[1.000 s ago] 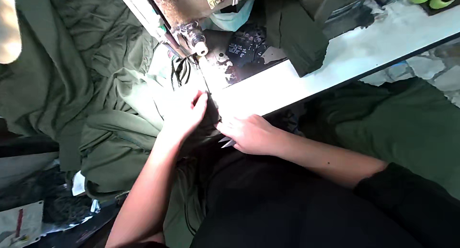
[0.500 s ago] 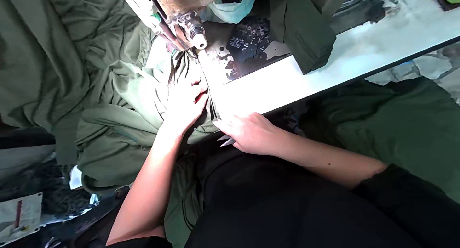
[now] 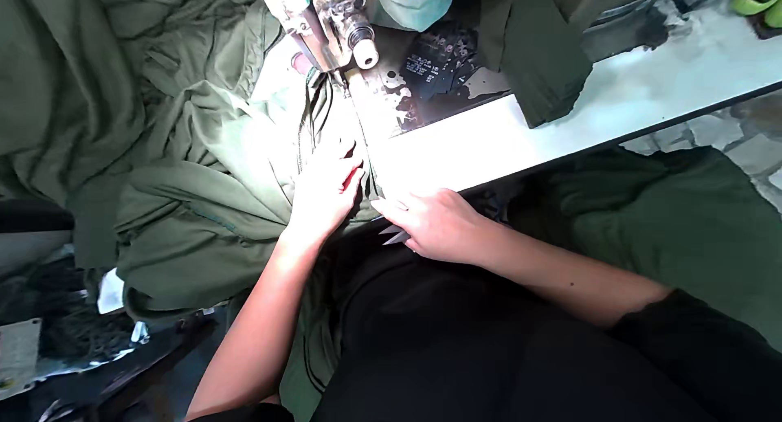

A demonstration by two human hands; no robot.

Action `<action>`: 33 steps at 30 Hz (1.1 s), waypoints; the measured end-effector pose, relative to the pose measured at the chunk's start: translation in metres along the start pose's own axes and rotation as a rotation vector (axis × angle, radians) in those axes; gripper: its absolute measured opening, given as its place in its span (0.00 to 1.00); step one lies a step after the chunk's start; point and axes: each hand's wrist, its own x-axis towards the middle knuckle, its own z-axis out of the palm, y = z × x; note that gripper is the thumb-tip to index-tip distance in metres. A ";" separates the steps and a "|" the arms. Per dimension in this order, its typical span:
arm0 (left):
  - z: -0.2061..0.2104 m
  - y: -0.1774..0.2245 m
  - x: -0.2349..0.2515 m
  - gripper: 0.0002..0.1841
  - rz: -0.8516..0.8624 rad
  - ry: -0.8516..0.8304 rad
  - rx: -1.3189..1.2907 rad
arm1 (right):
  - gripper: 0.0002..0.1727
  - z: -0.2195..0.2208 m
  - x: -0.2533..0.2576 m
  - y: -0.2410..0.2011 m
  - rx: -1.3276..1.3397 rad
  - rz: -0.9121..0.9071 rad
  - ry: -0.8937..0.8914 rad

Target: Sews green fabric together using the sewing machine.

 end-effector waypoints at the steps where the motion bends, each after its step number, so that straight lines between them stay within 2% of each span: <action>1: 0.001 -0.001 0.000 0.15 0.013 0.004 0.003 | 0.30 -0.001 0.000 0.000 0.002 0.004 -0.012; 13: 0.004 0.007 -0.008 0.16 0.104 0.031 0.103 | 0.29 0.000 0.000 0.001 -0.031 -0.017 0.014; 17: 0.003 0.007 -0.011 0.16 0.067 0.056 0.078 | 0.31 -0.002 0.000 -0.001 -0.041 -0.007 -0.008; 22: 0.002 0.004 -0.008 0.15 0.193 -0.022 0.142 | 0.31 0.001 -0.001 0.000 -0.056 -0.019 0.036; 27: 0.002 0.002 -0.005 0.15 0.246 -0.006 0.160 | 0.27 0.004 0.002 0.006 -0.061 -0.117 0.056; 30: -0.001 0.004 -0.003 0.16 0.257 -0.037 0.153 | 0.26 0.001 0.005 0.007 0.001 -0.107 0.049; 33: -0.001 0.005 -0.001 0.19 0.259 -0.032 0.157 | 0.27 -0.010 0.011 0.007 0.232 0.005 0.035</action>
